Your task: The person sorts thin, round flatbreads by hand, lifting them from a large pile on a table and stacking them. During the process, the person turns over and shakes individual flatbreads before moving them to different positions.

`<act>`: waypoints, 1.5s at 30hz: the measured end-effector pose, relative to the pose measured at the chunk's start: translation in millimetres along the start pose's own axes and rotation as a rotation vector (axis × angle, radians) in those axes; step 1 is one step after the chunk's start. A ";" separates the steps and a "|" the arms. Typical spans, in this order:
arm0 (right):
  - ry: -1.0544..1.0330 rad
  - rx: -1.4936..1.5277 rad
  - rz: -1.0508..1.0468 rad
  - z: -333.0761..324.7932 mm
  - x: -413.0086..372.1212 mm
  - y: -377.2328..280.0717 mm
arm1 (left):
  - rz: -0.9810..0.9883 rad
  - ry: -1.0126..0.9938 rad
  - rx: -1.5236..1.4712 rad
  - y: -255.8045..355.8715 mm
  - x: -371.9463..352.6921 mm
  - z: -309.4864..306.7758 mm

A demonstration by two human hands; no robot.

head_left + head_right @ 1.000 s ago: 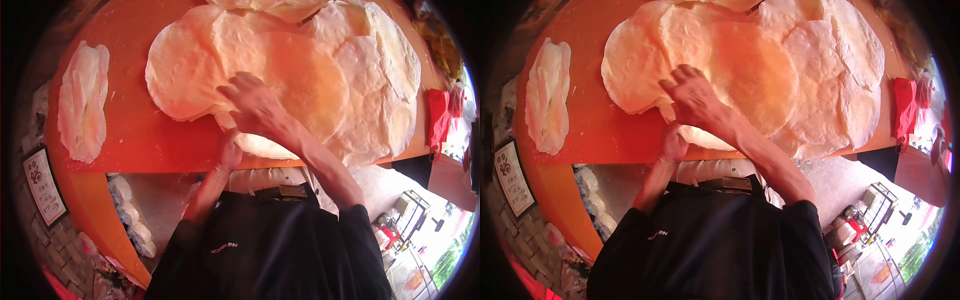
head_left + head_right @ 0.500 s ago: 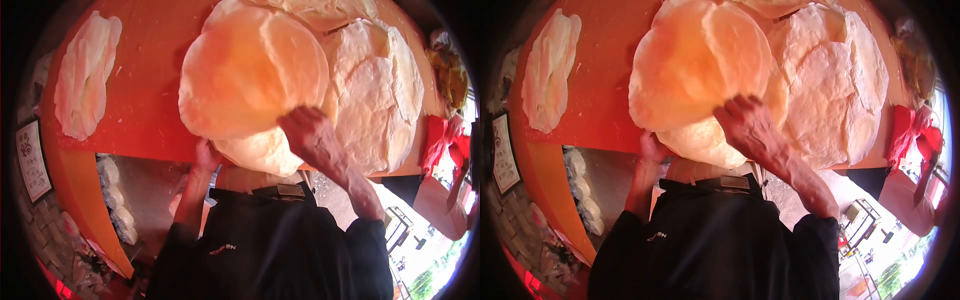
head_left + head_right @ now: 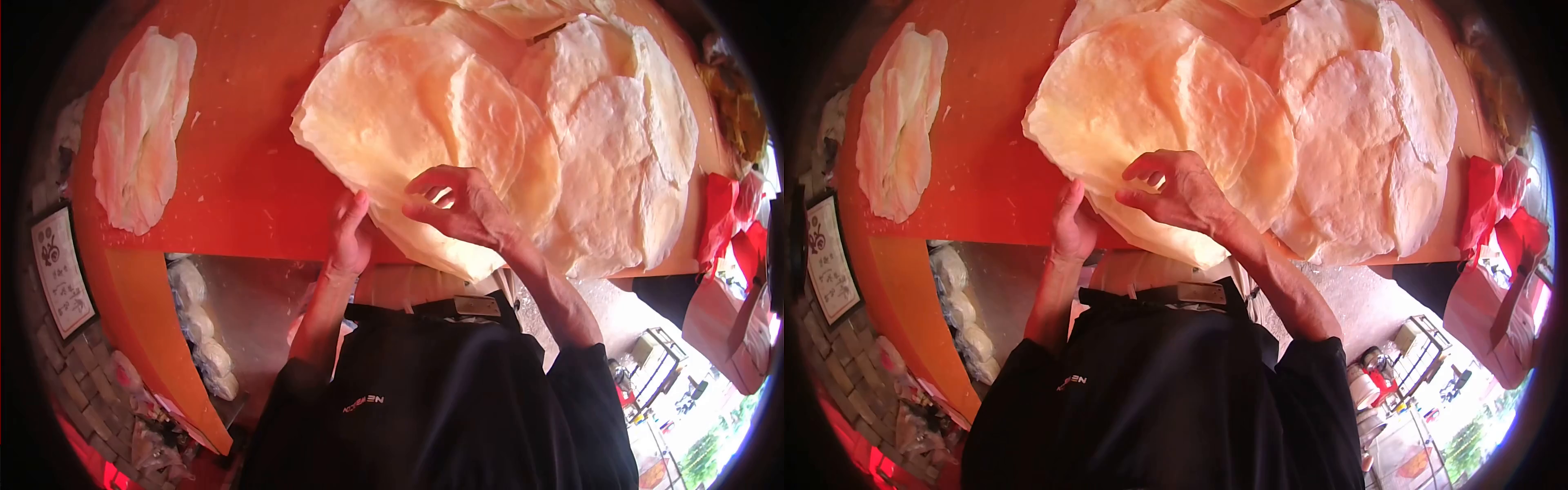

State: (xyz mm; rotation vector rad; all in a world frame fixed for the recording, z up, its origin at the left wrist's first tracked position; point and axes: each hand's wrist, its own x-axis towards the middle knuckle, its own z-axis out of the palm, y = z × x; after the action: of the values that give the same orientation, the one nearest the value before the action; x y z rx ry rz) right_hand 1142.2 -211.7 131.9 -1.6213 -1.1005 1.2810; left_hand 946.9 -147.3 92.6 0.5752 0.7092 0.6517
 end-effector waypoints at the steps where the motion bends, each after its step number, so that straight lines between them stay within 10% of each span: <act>1: 0.003 -0.002 0.038 0.2 0.8 1.2 | 0.007 0.021 0.041 -2.2 -0.2 -2.5; 3: 0.010 -0.004 0.112 4.4 4.2 5.4 | 0.021 0.061 0.126 -8.7 0.0 -10.4; 8: 0.308 -0.541 -0.495 29.1 15.5 31.0 | -0.132 0.174 0.056 -25.0 -4.7 -55.0; 10: 0.047 -0.706 -0.621 41.5 17.9 26.3 | -0.229 0.274 -0.039 -21.2 -6.1 -57.3; 21: 0.136 -0.616 -0.391 13.1 31.1 21.0 | 0.038 0.169 0.371 -9.5 -7.1 -38.0; 24: 0.259 -0.255 -0.568 -90.5 45.9 14.9 | -0.088 0.241 0.301 -11.4 -11.2 -65.7; 25: 0.196 0.498 -0.216 -127.7 30.0 -4.1 | -0.157 0.254 0.261 -12.6 -11.1 -75.3; 28: 0.784 0.136 -0.108 -235.3 -10.0 -38.8 | -0.218 0.182 0.132 -13.2 -12.9 -69.1; 34: 0.995 0.358 -0.114 -422.8 -67.5 110.1 | -0.257 0.251 0.048 -21.6 -11.6 -99.6; 38: 1.137 0.399 0.227 -394.0 -94.6 126.4 | -0.225 0.204 -0.035 -22.5 -18.3 -108.1; 42: 1.546 -1.023 0.251 -300.7 -88.7 110.2 | -0.118 0.060 0.021 -29.1 -23.1 -106.9; 45: 0.934 -0.541 -0.161 -172.5 -49.9 56.7 | 0.007 -0.203 0.120 -19.2 -12.2 -57.1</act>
State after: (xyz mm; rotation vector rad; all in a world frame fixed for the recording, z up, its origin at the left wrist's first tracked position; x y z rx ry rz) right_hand 1314.4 -287.5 126.7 -2.1158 -0.9499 0.0156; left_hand 904.2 -154.1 49.0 0.7436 0.5583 0.5503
